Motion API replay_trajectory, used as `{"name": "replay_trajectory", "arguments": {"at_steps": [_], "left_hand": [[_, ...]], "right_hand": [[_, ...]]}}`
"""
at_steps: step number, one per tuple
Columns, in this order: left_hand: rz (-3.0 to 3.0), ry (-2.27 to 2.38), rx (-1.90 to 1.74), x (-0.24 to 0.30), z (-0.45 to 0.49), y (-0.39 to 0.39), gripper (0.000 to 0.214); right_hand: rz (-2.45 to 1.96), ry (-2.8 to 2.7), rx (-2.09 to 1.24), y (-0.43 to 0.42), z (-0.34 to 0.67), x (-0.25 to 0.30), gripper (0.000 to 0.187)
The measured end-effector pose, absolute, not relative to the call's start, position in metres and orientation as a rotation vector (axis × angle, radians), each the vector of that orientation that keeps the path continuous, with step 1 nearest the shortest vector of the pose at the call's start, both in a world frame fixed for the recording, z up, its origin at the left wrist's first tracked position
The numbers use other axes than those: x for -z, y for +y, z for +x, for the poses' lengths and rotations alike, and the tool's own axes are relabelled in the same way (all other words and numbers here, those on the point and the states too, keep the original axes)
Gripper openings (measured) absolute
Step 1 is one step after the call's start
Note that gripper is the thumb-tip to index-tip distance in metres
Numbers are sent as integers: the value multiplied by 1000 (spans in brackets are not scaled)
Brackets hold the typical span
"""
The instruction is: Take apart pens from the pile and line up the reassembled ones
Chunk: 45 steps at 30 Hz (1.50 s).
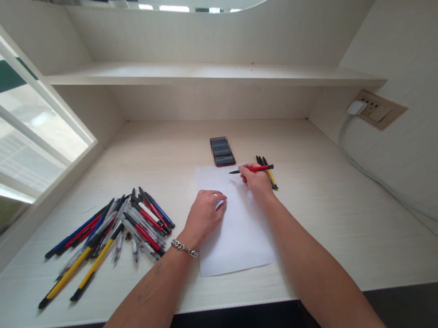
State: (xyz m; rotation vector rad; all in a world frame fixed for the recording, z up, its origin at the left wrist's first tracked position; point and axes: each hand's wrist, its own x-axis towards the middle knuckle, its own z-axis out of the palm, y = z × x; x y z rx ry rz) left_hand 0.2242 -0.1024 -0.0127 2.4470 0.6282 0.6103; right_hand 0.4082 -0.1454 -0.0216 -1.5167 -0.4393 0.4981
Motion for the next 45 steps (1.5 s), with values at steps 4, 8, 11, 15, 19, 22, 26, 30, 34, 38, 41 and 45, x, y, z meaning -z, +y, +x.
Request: {"name": "replay_trajectory", "arguments": {"at_steps": [4,8,11,15,19,22,26,30,34,38,41,45], "left_hand": [[2444,622,-599,12,224,-102,23],[2435,624,-597,12,224,-102,23],[2429,627,-593,13,224,-102,23],[2430,629,-590,13,224,-102,23],[2428,619,-600,13,224,-102,23],[2430,615,-604,14,224,-102,22],[2428,627,-594,13,224,-102,22],[2429,634,-588,12,224,-103,22],[2430,629,-582,11,224,-103,22],[2410,619,-580,11,224,-102,22],[2346,694,-614,10,223,-103,23],[2069,828,-666,7,223,-103,37]], "right_hand": [[-1633,-503,-465,-144,412,26,26],[-1754,-599,-382,-146,412,26,23],[-1849,-682,-345,-148,411,24,22],[-1906,-756,-291,-149,409,21,23],[-1917,-729,-237,-148,409,23,21],[-1926,-708,-200,-146,410,25,21],[-1929,-691,-190,-145,411,26,21],[-1925,-663,-201,-145,411,25,15],[-1867,-626,-243,-146,408,24,15],[-1687,-584,-347,-150,398,16,24],[-1396,-497,-559,-153,387,5,28],[-1207,-393,-790,-153,372,-4,32]]}}
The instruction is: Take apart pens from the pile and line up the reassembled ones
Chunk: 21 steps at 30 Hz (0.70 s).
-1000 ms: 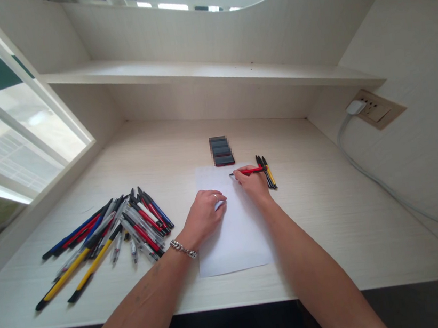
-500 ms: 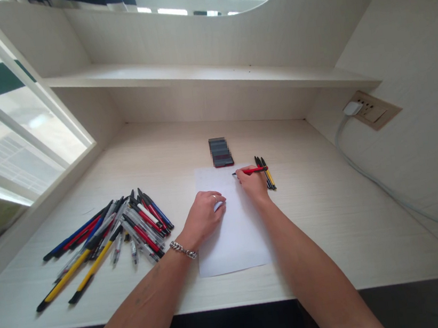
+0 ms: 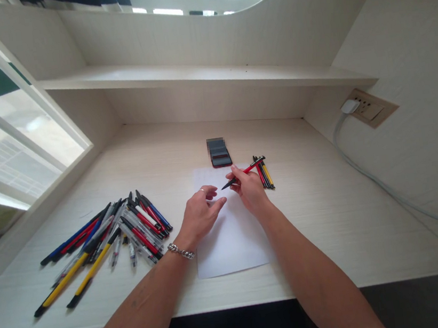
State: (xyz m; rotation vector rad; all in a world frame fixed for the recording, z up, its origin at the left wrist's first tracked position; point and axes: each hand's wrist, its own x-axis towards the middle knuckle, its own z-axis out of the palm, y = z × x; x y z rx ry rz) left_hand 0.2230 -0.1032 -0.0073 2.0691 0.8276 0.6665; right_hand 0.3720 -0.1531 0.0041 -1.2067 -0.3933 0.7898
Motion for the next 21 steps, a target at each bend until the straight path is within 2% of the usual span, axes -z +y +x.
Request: {"name": "replay_trajectory", "arguments": {"at_steps": [2,4,11,18,21], "left_hand": [[1975,818,-655,5,223,-104,41],[1970,789,-624,2,222,-105,36],[2046,747,-547,-5,222,-111,35],[2126,723,-492,-5,223,-114,32],[2148,707,-470,-6,224,-116,32]], "right_hand": [[-1207,-415,-874,-153,366,-4,39],[-1195,-462,-941,-153,362,-3,44],[-1198,-476,-993,-157,364,-5,47],[-759,-190,-1070,-160,377,-17,60],[-638,-161,-1101,-162,380,-21,59]]}}
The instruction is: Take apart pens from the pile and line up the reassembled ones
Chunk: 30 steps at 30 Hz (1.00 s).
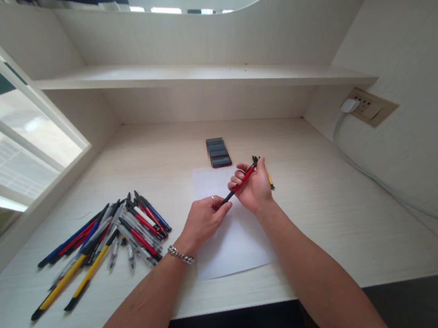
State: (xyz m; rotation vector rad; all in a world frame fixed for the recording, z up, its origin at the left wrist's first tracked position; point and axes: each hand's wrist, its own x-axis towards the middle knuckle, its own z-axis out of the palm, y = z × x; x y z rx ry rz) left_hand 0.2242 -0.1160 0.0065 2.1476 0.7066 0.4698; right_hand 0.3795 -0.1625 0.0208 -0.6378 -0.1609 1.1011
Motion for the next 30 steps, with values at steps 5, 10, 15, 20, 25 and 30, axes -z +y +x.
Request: {"name": "replay_trajectory", "arguments": {"at_steps": [5,10,15,20,25,30], "left_hand": [[2181,688,-468,-9,223,-118,33],[2202,681,-466,-8,222,-118,36],[2134,715,-475,-5,223,-114,31],[2091,724,-498,-2,222,-111,32],[2065,739,-522,-2,221,-108,33],[2052,724,-558,-2,220,-107,30]], "right_hand": [[-563,-158,-1140,-164,379,-23,42],[-559,-145,-1159,-162,381,-19,37],[-674,-170,-1094,-163,388,-18,40],[-1102,-271,-905,-169,406,-18,30],[-1711,-716,-552,-186,426,-26,23],[-1927,-1349,-625,-209,431,-43,19]]}}
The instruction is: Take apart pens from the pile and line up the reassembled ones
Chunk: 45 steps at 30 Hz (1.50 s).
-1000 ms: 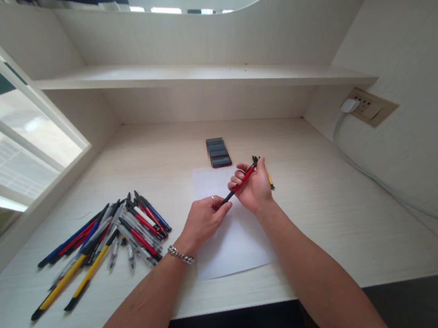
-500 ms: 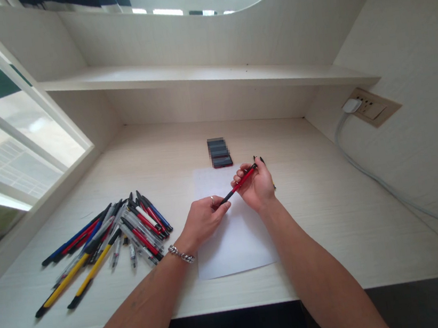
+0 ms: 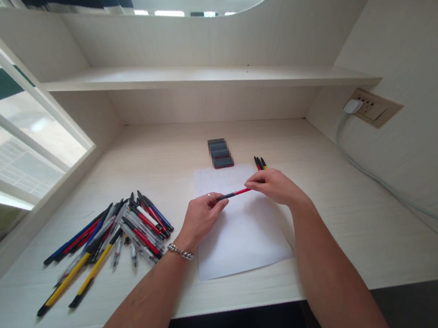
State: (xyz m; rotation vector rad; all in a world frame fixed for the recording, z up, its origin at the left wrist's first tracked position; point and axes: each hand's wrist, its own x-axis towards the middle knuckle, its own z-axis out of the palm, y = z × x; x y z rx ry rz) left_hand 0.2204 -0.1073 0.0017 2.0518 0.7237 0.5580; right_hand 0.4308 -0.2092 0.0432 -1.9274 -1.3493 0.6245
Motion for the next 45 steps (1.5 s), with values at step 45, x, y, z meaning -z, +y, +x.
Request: {"name": "replay_trajectory", "arguments": {"at_steps": [45], "left_hand": [[2120,712,-492,2,222,-108,27]], "right_hand": [[-2496,-837,-87,-213,495,10,29]]}}
